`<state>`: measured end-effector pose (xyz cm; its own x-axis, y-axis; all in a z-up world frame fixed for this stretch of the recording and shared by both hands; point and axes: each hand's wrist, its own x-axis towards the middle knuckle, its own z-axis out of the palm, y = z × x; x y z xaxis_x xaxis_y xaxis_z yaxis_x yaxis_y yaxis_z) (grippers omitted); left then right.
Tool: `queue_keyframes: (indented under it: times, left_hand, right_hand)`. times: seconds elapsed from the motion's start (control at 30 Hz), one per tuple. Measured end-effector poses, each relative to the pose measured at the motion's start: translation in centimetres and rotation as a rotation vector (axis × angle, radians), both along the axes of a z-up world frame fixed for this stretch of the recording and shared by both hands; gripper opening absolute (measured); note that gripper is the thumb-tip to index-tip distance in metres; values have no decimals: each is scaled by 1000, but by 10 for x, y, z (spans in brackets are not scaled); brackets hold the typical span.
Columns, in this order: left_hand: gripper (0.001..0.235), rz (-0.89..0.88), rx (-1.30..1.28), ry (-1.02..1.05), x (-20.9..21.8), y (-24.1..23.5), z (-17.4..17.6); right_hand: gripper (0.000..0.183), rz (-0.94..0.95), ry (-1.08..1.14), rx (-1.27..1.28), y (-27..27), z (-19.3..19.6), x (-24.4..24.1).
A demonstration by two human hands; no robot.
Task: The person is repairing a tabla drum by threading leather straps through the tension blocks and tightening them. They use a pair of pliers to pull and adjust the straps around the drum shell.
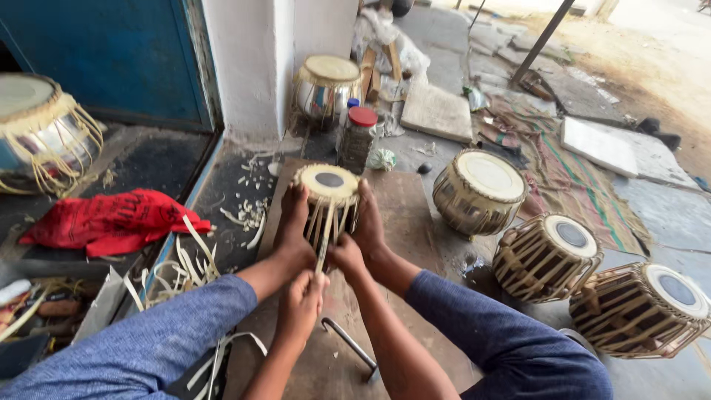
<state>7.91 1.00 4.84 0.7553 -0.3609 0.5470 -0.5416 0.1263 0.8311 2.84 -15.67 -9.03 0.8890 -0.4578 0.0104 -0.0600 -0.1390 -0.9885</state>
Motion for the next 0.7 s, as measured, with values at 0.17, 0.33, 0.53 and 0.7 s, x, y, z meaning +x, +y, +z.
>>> queue_keyframes:
  times: [0.17,0.33,0.53,0.7]
  left_hand:
    - [101,116,197,-600,-20,0,-36]
    - [63,487,402,-10,-53,0,-74]
    - [57,-100,450,869,-33,-28,-83]
    - [62,-594,-286,1197,-5,-43,-70]
  right_hand:
    - [15,142,-87,602,-18,16,40]
    - [16,79,-106,94,5,-16,-38]
    - [20,372,-5,192,47,-36,-114]
    - [26,424,-121,496,58,29,-127]
